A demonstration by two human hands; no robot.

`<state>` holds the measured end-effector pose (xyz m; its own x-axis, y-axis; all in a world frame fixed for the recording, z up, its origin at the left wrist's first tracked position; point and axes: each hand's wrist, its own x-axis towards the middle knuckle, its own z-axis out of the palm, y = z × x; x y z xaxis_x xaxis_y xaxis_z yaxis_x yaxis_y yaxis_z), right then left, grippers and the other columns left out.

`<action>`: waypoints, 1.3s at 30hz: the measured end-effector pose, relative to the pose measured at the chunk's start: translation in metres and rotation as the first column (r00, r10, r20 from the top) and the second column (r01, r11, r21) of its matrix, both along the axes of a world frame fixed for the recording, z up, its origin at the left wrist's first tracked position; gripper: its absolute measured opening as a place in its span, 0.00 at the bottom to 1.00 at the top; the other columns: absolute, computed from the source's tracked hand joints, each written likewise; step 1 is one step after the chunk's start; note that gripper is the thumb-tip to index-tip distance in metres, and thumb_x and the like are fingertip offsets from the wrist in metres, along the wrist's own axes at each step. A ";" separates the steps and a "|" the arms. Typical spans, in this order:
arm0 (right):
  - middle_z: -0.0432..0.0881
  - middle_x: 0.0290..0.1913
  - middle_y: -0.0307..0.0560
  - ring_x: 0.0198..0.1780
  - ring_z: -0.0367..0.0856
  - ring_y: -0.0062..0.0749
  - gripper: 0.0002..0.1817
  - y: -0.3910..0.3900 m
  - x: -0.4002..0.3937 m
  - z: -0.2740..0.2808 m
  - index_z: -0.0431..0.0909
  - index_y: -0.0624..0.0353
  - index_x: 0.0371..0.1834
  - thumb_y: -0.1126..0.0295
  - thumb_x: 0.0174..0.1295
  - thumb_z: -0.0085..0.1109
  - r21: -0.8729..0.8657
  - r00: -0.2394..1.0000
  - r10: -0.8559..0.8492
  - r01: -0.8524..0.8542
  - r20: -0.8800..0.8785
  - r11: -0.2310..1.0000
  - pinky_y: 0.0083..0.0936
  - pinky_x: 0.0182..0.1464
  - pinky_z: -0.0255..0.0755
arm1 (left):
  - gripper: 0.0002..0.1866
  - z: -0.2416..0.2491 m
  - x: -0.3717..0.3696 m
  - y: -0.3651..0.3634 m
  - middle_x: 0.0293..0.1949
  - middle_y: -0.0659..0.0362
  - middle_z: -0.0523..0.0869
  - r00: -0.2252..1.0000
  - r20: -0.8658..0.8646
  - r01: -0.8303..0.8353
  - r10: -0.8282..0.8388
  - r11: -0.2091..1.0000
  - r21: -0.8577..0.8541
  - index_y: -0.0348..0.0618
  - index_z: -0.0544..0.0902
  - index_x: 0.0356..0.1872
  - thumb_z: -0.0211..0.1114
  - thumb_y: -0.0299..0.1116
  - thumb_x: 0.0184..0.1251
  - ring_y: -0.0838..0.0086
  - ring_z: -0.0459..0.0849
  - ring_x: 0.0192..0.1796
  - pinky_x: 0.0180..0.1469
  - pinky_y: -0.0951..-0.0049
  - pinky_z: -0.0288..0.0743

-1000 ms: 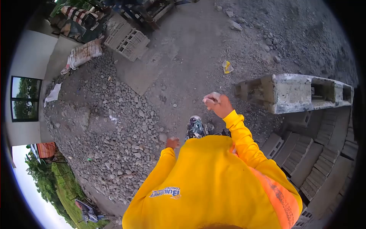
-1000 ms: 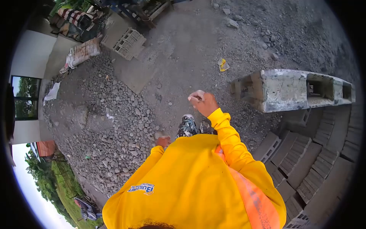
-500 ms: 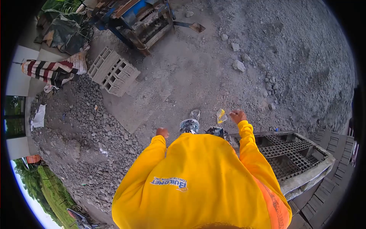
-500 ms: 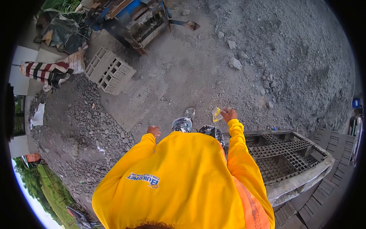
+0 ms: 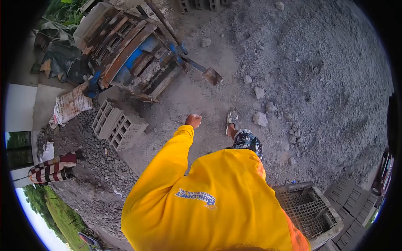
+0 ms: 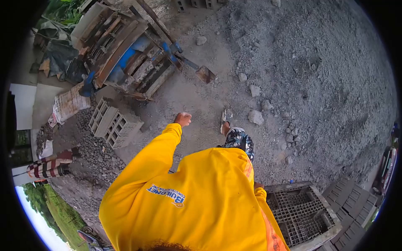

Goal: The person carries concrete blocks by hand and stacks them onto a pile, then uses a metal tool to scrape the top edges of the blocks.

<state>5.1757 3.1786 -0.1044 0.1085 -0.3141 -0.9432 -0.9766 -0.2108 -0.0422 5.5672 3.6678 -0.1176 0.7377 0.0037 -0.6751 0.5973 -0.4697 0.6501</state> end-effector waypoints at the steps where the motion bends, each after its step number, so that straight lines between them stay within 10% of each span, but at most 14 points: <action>1: 0.87 0.38 0.52 0.31 0.87 0.41 0.19 -0.015 0.053 0.001 0.78 0.58 0.52 0.59 0.63 0.56 0.007 0.999 -0.015 0.014 0.034 1.000 0.37 0.30 0.79 | 0.18 0.033 0.008 -0.011 0.30 0.53 0.88 0.994 -0.111 0.023 -0.018 0.999 0.042 0.37 0.85 0.41 0.60 0.43 0.64 0.66 0.87 0.31 0.35 0.69 0.81; 8: 0.86 0.40 0.54 0.33 0.88 0.40 0.20 -0.072 0.499 0.063 0.79 0.60 0.52 0.60 0.61 0.55 0.019 0.850 -0.024 0.017 0.526 1.000 0.33 0.31 0.80 | 0.18 0.074 0.060 -0.026 0.26 0.51 0.87 0.931 -0.245 -0.280 0.270 0.960 -0.008 0.34 0.84 0.32 0.60 0.42 0.63 0.67 0.83 0.23 0.30 0.67 0.77; 13: 0.84 0.31 0.49 0.28 0.84 0.34 0.17 -0.076 0.763 0.067 0.83 0.64 0.41 0.60 0.60 0.57 -0.123 0.620 0.219 -0.193 0.754 0.973 0.28 0.33 0.79 | 0.18 0.044 0.135 -0.020 0.23 0.50 0.86 0.990 -0.142 0.035 -0.018 0.993 0.113 0.33 0.84 0.28 0.60 0.42 0.61 0.66 0.84 0.24 0.30 0.65 0.77; 15: 0.84 0.29 0.47 0.27 0.84 0.33 0.17 -0.057 0.832 0.076 0.84 0.63 0.40 0.59 0.60 0.57 -0.119 0.616 0.211 -0.188 0.759 0.975 0.28 0.32 0.78 | 0.18 -0.018 0.173 -0.007 0.23 0.50 0.86 0.961 -0.070 0.277 -0.269 0.942 0.187 0.32 0.85 0.28 0.60 0.41 0.60 0.65 0.85 0.25 0.30 0.66 0.77; 20: 0.84 0.28 0.45 0.26 0.84 0.35 0.15 -0.059 0.983 0.029 0.83 0.62 0.37 0.60 0.59 0.57 -0.051 0.692 0.325 -0.385 0.645 0.921 0.30 0.31 0.79 | 0.15 0.022 0.379 -0.037 0.28 0.48 0.87 0.843 -0.406 -0.346 0.353 0.934 0.092 0.34 0.84 0.33 0.58 0.39 0.62 0.64 0.87 0.29 0.36 0.64 0.81; 25: 0.86 0.38 0.50 0.32 0.86 0.40 0.18 -0.066 1.095 0.029 0.80 0.60 0.45 0.57 0.62 0.54 0.068 0.882 0.438 -0.454 0.172 0.888 0.33 0.27 0.77 | 0.20 0.084 0.583 -0.037 0.35 0.48 0.88 0.789 -0.094 -0.614 0.607 0.773 -0.160 0.35 0.81 0.44 0.56 0.44 0.66 0.66 0.87 0.33 0.35 0.71 0.81; 30: 0.87 0.39 0.49 0.31 0.87 0.39 0.20 -0.051 1.226 0.043 0.78 0.58 0.48 0.54 0.62 0.53 0.011 0.894 0.349 -0.366 0.280 0.930 0.33 0.25 0.76 | 0.21 0.135 0.735 -0.027 0.35 0.49 0.88 0.718 -0.094 -0.694 0.690 0.698 -0.175 0.35 0.82 0.42 0.56 0.46 0.66 0.67 0.87 0.32 0.35 0.72 0.81; 39: 0.85 0.35 0.55 0.29 0.85 0.40 0.17 0.016 1.512 0.018 0.80 0.69 0.42 0.65 0.59 0.50 -0.045 0.763 0.580 -0.593 0.285 0.804 0.33 0.30 0.84 | 0.31 0.113 0.952 -0.002 0.45 0.47 0.86 0.314 -0.375 -0.918 0.872 0.179 -0.353 0.36 0.74 0.58 0.54 0.54 0.66 0.62 0.87 0.43 0.48 0.59 0.79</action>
